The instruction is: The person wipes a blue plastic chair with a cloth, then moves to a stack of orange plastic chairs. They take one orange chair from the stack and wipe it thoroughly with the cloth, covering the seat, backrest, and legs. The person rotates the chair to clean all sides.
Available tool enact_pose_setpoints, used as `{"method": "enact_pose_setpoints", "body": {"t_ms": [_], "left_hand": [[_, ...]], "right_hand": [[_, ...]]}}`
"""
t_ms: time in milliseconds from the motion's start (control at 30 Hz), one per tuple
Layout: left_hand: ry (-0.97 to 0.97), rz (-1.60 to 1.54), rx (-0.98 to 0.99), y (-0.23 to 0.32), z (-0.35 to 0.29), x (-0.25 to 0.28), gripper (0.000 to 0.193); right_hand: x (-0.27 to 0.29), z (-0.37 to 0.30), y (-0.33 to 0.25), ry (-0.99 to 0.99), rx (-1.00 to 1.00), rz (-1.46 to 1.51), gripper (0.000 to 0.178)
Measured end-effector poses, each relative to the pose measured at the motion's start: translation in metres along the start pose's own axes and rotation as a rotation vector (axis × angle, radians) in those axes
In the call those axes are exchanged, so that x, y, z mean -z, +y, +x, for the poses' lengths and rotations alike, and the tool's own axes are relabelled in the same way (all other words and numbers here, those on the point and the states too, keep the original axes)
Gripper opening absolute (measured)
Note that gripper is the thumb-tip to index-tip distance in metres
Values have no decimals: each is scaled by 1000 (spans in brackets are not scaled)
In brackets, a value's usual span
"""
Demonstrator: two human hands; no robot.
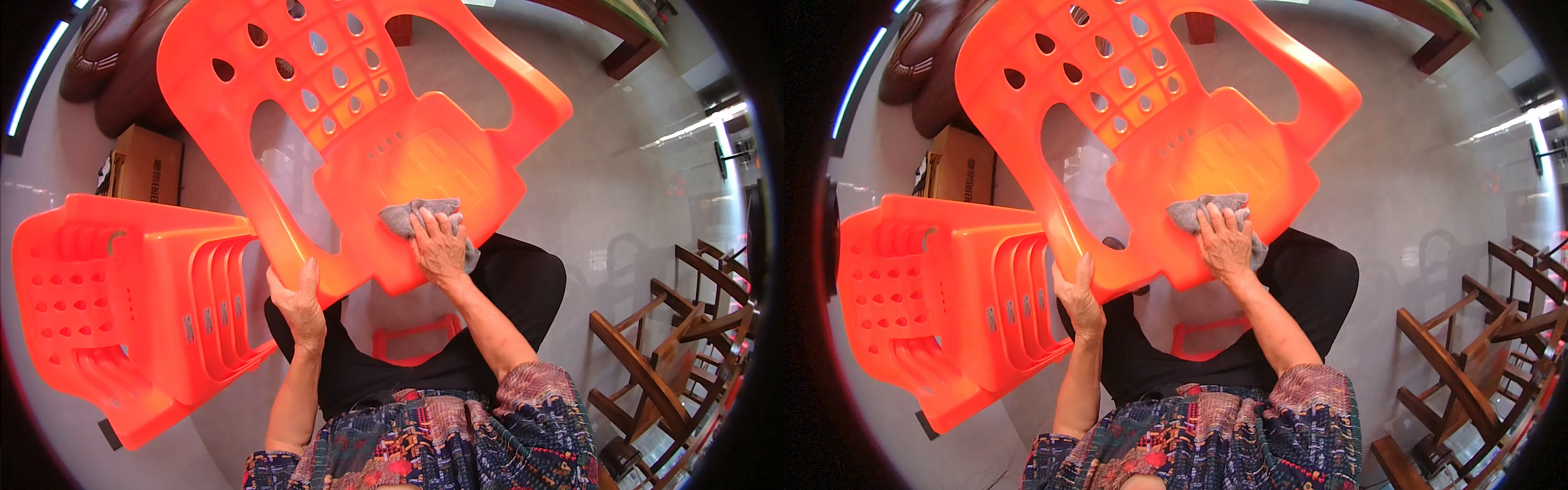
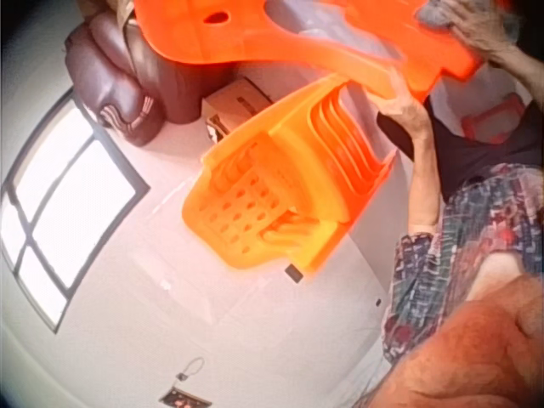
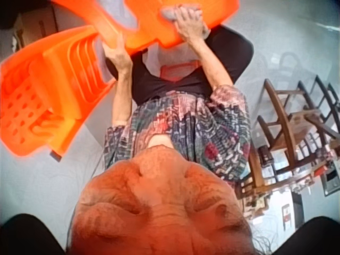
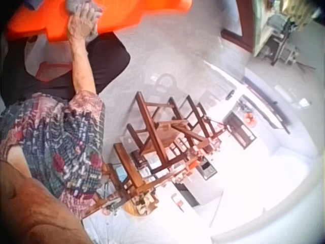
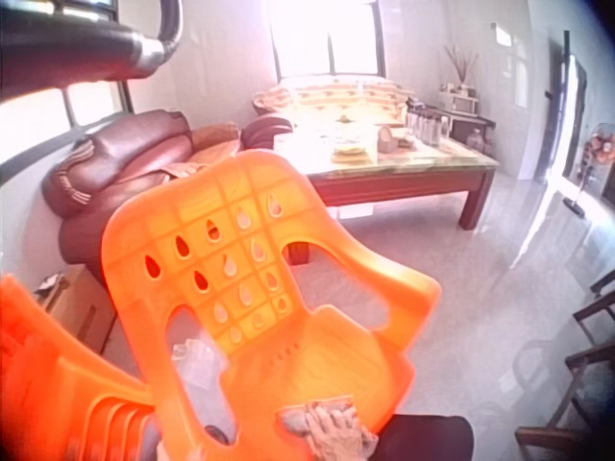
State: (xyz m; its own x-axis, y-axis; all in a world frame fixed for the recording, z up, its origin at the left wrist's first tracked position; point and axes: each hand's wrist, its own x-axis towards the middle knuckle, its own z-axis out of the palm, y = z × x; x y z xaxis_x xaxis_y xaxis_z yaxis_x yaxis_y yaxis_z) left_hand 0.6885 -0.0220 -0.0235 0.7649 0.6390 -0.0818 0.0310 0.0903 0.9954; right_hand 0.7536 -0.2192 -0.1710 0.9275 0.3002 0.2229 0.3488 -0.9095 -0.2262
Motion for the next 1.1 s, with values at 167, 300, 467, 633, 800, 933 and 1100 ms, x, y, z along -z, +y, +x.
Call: {"method": "enact_pose_setpoints", "body": {"t_ms": [167, 300, 467, 633, 800, 933, 1100], "left_hand": [[-3, 43, -2, 1, -3, 2, 34], [4, 6, 21, 0, -4, 1, 35], [-5, -19, 2, -3, -1, 0, 38], [6, -29, 7, -1, 1, -1, 39], [-21, -16, 5, 0, 0, 1, 38], [-29, 26, 17, 4, -2, 0, 39], [-35, 152, 3, 4, -2, 3, 40]], "right_hand": [[-23, 67, 44, 62, -66, -161, 50], [-43, 115, 59, 98, -207, -225, 53], [-56, 111, 47, 109, -76, -176, 51], [-27, 53, -16, 20, 174, 31, 44], [-9, 18, -24, -42, 323, 134, 45], [-35, 62, 15, 20, 217, -19, 46], [-70, 150, 55, 142, -17, -169, 47]]}}
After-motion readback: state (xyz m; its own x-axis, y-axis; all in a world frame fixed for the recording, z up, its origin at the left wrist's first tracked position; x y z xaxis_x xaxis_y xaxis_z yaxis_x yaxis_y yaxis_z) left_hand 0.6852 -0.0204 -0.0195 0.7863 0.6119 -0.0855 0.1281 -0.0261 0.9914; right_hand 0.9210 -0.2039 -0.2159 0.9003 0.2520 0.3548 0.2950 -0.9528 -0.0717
